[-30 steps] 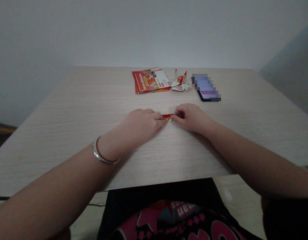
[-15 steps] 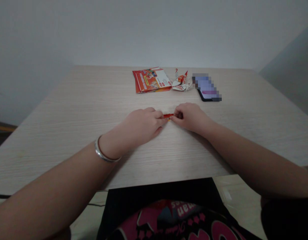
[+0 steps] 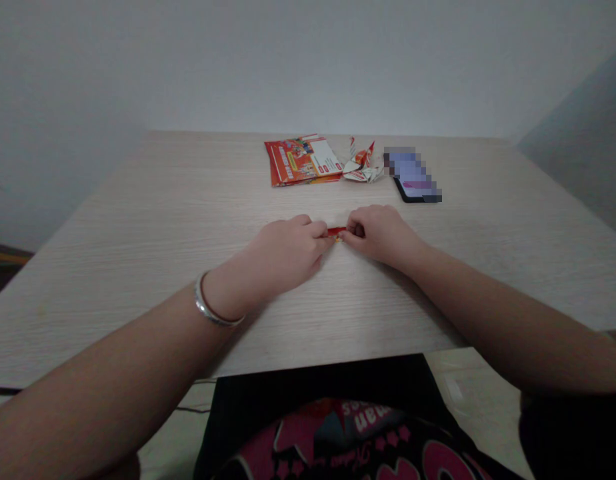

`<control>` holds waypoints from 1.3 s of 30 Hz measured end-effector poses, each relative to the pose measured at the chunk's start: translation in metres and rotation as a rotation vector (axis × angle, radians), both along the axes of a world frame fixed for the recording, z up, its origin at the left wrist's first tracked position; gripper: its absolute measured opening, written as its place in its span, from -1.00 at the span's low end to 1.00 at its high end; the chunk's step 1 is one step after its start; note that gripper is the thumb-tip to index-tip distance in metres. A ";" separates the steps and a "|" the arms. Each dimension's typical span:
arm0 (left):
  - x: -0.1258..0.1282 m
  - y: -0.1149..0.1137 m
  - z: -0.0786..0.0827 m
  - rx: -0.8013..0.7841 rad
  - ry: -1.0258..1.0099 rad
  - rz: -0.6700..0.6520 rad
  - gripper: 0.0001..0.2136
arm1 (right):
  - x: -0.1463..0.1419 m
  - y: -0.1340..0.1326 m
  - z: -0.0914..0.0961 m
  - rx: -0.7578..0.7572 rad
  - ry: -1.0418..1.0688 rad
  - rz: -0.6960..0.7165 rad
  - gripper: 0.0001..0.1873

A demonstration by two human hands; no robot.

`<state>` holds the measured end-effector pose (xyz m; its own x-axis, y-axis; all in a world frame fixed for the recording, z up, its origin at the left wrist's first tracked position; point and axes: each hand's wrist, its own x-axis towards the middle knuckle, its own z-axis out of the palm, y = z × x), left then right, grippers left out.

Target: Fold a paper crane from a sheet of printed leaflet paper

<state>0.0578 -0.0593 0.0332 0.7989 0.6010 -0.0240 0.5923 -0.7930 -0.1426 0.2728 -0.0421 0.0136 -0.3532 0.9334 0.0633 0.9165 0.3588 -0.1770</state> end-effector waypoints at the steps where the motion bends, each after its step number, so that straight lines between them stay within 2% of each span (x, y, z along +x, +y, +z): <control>1: 0.000 0.000 0.000 0.008 -0.009 -0.005 -0.69 | 0.003 0.000 -0.001 -0.010 0.050 0.009 -0.81; 5: -0.002 0.001 -0.001 0.003 -0.007 -0.004 -0.68 | 0.013 -0.002 0.002 0.000 0.174 0.148 -0.91; 7: -0.003 0.002 -0.001 -0.009 0.004 -0.006 -0.67 | 0.016 -0.003 0.005 0.016 0.112 0.238 -0.87; 10: -0.003 0.003 0.000 0.002 -0.005 -0.016 -0.68 | 0.017 -0.006 0.010 0.031 0.012 0.289 -0.81; 17: -0.005 0.005 -0.003 0.015 -0.008 -0.058 -0.67 | 0.015 -0.012 0.009 0.073 -0.092 0.300 -0.72; 22: -0.006 0.004 -0.002 -0.008 0.002 -0.033 -0.66 | 0.014 -0.012 0.006 0.083 -0.079 0.288 -0.74; 30: -0.009 0.008 -0.006 -0.024 -0.058 -0.066 -0.65 | 0.012 -0.010 0.005 0.096 -0.080 0.208 -0.75; 35: -0.008 0.008 -0.009 -0.010 -0.081 -0.080 -0.63 | 0.009 -0.013 0.006 0.126 -0.192 0.281 -0.72; 39: -0.008 0.008 -0.010 -0.010 -0.075 -0.079 -0.62 | 0.006 -0.019 0.011 0.126 -0.295 0.272 -0.69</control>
<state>0.0500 -0.0514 0.0229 0.8437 0.5360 0.0314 0.5364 -0.8389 -0.0920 0.2786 -0.0614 0.0249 -0.6058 0.7950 0.0300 0.7901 0.5968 0.1396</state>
